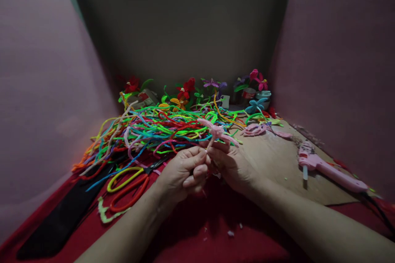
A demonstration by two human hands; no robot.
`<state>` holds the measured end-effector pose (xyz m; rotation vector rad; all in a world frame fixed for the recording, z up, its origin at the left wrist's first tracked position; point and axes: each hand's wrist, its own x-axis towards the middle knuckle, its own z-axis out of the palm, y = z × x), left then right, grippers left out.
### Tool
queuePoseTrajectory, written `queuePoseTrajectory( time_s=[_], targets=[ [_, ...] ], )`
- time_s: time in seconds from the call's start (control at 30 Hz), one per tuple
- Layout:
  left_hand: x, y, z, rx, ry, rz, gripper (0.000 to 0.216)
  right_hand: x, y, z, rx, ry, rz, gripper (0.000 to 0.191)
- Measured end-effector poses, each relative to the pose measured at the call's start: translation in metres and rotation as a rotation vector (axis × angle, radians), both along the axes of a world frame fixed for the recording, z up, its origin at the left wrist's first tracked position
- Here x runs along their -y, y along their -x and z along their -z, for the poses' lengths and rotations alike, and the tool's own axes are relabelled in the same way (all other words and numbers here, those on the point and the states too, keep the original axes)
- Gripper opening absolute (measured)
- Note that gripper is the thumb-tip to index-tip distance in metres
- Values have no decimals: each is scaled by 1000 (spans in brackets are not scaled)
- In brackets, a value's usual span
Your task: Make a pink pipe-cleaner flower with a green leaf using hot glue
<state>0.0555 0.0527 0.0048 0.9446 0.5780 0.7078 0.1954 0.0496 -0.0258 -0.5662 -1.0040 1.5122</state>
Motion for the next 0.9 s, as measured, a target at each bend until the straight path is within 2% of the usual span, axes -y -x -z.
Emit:
queuePoseTrajectory(
  time_s=[0.1, 0.2, 0.37, 0.57, 0.77, 0.9],
  targets=[
    [0, 3, 2, 79, 3, 105, 18, 2, 0, -4, -46, -21, -39, 19],
    [-1, 3, 2, 62, -18, 133, 16, 3, -1, -5, -72, 4, -63, 14],
    [2, -3, -2, -89, -136, 1, 25, -1, -2, 0, -127, 68, -25, 17],
    [9, -9, -4, -505, -510, -226, 39, -2, -3, 4, -120, 121, -28, 13],
    [11, -10, 11, -900, -1059, -390, 13, -4, -2, 7, -111, 176, 57, 12],
    [8, -7, 23, -1041, -1312, -467, 10, -3, 0, 9, -113, 162, 83, 17]
  ],
)
